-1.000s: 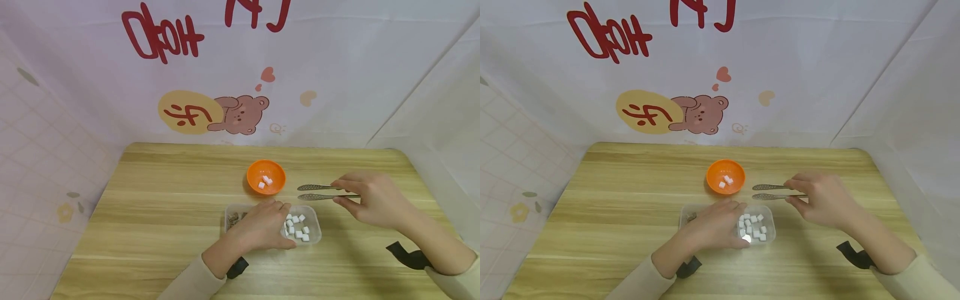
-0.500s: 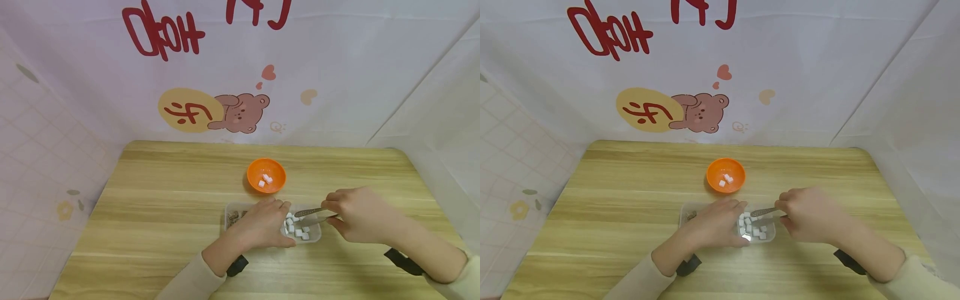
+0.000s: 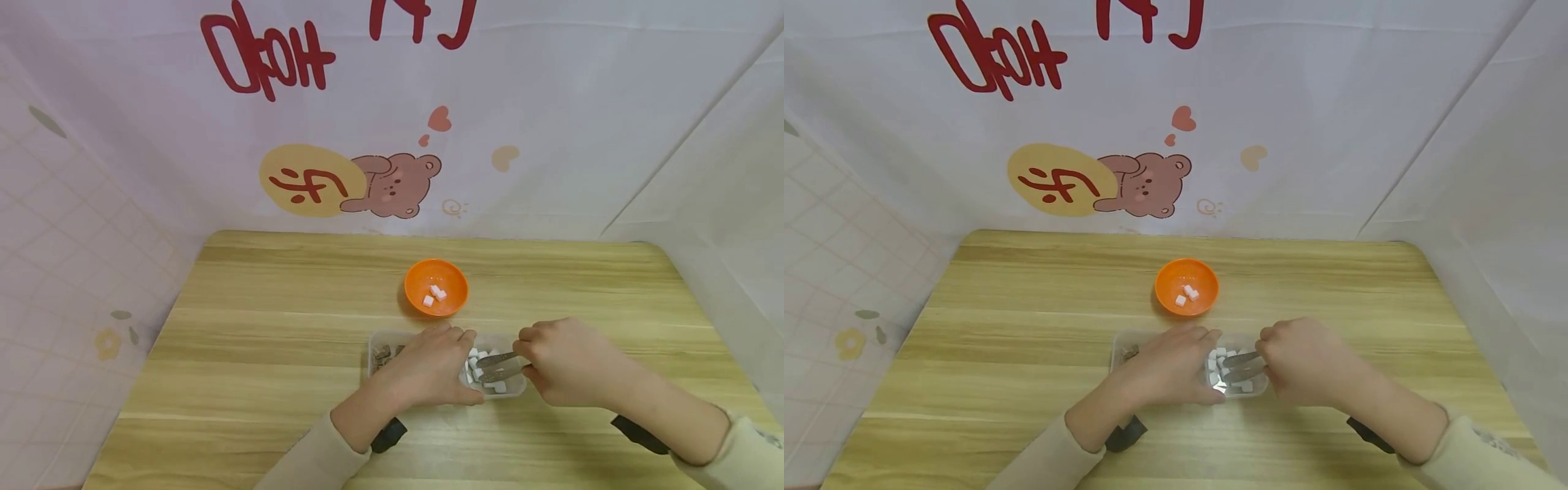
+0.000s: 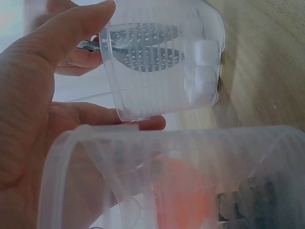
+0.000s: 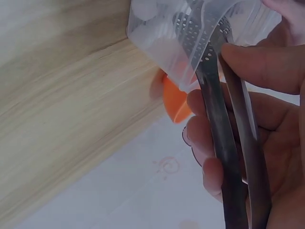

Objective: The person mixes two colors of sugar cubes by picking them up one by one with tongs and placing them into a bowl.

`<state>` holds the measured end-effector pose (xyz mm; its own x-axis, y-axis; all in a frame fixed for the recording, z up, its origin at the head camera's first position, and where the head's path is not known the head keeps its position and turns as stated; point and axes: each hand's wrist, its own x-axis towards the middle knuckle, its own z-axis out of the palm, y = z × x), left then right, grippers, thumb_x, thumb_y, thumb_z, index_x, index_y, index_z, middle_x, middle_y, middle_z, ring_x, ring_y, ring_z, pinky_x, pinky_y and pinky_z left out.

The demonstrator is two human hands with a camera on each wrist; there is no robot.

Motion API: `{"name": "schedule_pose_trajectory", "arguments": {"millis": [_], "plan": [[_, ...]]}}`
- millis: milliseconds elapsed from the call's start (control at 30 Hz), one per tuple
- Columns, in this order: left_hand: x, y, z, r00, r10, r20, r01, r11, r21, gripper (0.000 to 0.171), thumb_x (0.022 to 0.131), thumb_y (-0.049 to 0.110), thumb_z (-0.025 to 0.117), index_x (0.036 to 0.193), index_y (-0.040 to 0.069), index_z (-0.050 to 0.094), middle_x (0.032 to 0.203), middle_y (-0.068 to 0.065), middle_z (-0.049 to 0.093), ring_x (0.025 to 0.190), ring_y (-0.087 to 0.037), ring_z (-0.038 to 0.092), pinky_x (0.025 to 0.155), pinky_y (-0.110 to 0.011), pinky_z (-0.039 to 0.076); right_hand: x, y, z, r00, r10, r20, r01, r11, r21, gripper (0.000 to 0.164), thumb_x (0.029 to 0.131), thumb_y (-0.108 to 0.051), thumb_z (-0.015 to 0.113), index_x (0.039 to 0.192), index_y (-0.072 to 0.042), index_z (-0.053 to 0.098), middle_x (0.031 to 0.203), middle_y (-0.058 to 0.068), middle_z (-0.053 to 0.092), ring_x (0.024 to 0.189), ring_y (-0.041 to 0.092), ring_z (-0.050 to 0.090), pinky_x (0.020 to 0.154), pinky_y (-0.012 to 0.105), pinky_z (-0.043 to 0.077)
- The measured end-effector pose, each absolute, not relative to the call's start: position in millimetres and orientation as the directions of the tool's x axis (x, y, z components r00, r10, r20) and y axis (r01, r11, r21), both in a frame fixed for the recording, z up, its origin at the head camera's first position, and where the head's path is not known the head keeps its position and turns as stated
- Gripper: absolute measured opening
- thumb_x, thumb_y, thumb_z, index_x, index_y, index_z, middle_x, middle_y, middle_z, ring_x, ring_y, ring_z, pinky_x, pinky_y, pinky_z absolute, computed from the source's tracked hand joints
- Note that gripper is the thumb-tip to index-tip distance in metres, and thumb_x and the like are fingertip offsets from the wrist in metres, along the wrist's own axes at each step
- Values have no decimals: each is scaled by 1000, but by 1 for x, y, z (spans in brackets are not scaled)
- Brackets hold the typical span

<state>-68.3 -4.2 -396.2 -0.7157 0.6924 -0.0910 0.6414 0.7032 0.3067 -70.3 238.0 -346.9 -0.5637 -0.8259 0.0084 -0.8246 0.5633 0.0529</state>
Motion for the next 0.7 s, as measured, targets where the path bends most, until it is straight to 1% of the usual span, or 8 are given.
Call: {"name": "schedule_pose_trajectory", "arguments": {"millis": [167,367,533,633,700], "plan": [[-68,-4,-397,-720,688,-86,640,707,300,91,84,66,78,147,5,56,131,-2,66,117,-17,57,109,-28,43,-71,236,-348,-558,-830,11,-826,557,85,29,67,-12,84,70,-17,55,65,-12,38,55,4,33,47,23,36],[-69,-4,-396,-716,693,-81,646,702,300,88,83,65,79,144,4,58,126,-2,67,111,-17,56,105,-27,45,-71,233,-348,-559,-829,-1,-825,556,102,30,67,-12,83,69,-16,54,66,-11,38,55,6,35,46,24,37],[-70,-4,-397,-714,696,-76,649,700,298,88,83,64,79,144,4,58,125,-2,68,110,-17,57,103,-27,46,-68,228,-347,-523,-853,2,-842,517,156,30,66,-14,83,68,-14,54,65,-8,39,54,9,37,47,24,39],[-70,-3,-397,-716,694,-77,648,701,298,88,84,65,78,145,4,57,126,-2,68,112,-17,57,104,-27,46,-67,225,-347,-500,-866,13,-850,493,186,27,64,-10,79,67,-13,53,64,-7,38,54,11,35,47,24,37],[-70,-3,-396,-717,693,-79,645,702,303,89,84,64,78,145,4,57,128,-3,68,114,-17,57,106,-28,45,-66,224,-346,-494,-869,23,-850,488,201,25,61,-6,75,66,-13,51,64,-6,37,53,11,33,47,24,35]]}}
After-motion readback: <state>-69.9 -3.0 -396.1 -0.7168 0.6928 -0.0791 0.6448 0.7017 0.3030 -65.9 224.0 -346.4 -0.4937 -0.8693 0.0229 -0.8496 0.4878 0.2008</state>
